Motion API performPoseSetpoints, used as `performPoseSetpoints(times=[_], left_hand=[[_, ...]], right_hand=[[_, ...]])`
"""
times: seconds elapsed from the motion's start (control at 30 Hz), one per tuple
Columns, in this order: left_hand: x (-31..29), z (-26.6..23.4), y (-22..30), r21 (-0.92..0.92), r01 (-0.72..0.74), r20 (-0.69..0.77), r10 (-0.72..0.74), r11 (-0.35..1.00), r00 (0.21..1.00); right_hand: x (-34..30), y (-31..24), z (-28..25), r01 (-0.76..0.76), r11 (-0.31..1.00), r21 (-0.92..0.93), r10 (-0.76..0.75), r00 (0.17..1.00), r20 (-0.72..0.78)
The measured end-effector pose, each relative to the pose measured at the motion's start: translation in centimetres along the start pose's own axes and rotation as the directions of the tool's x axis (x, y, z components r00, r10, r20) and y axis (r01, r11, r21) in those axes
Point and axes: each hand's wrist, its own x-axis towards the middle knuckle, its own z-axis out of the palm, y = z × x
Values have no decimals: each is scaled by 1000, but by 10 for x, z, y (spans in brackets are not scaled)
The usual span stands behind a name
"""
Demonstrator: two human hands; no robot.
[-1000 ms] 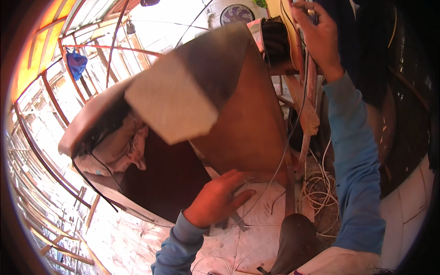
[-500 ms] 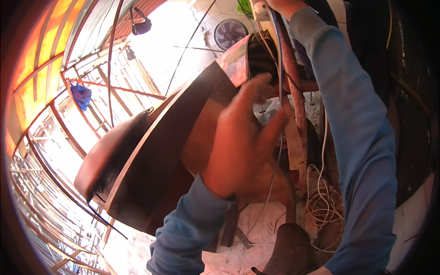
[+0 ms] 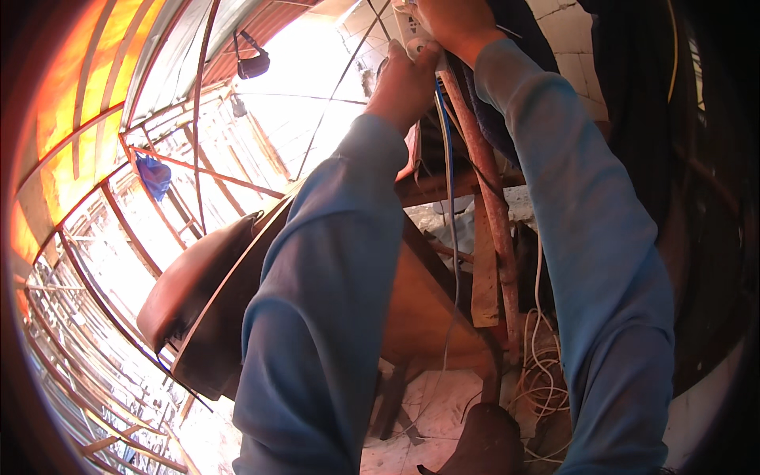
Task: The person unscrews and opens a power strip, manipulates the internal wiring by hand, and uses a test pen.
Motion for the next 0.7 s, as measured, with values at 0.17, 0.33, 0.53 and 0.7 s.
performPoseSetpoints(times=[0.17,0.33,0.53,0.7], left_hand=[[43,14,-34,473,-344,184,291,811,939],[38,49,9,354,108,-39,-101,929,994],[61,43,8,614,24,-59,15,789,998],[80,56,1,685,18,-58,30,728,998]], right_hand=[[1,2,6,38,999,19,-38,999,-11],[-6,17,-6,82,996,-45,-78,993,91],[-2,21,2,101,994,-51,-103,994,-40],[-1,37,-2,175,984,25,-174,984,-21]])
